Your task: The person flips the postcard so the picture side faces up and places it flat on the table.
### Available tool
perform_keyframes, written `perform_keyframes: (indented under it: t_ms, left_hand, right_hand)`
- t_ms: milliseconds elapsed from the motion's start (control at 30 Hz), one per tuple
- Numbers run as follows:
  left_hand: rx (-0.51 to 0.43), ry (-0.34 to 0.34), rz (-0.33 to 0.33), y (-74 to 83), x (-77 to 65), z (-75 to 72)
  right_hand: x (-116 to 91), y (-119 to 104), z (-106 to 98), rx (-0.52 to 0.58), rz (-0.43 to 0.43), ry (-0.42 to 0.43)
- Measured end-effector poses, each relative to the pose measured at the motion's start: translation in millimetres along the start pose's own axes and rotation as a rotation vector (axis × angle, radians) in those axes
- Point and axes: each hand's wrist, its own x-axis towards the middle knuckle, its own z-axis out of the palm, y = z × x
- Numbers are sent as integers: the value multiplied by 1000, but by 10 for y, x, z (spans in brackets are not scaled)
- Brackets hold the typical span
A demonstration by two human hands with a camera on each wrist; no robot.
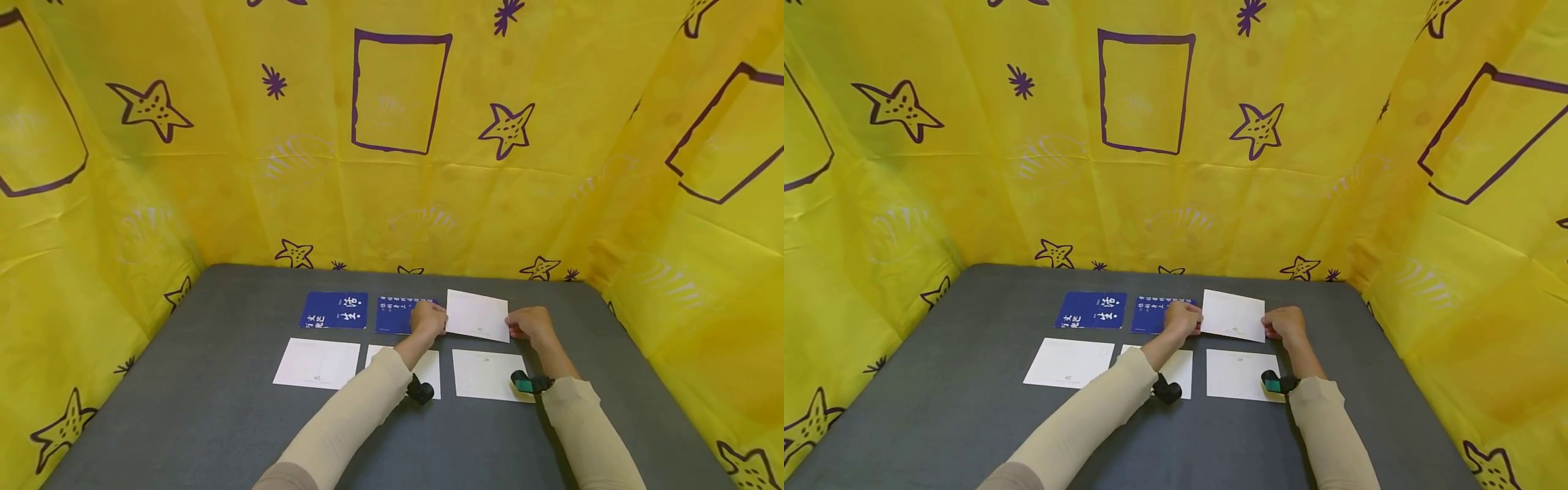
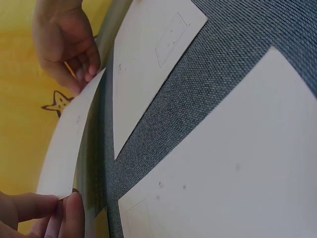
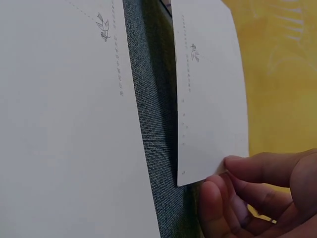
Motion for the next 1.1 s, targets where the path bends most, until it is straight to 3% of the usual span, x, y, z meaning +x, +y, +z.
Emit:
perform_keyframes:
  t_ms: [233, 433, 767, 933, 1100]
  left_hand:
    - [-64, -20, -15, -23, 37, -23]
    - [-113, -28, -44, -20, 23, -36]
    - [-73, -32, 3, 9, -20, -69]
    - [-134, -56, -14, 8, 3, -65]
    - [-196, -76, 18, -7, 28, -65]
  right_hand:
    - [-7, 11, -32, 34, -21, -13]
    - [-53, 0, -71, -27, -93, 1]
    - [-132, -25, -153, -24, -172, 26]
    - [-143, -30, -198, 14, -205, -5]
    - [-160, -38, -231, 67, -233, -31]
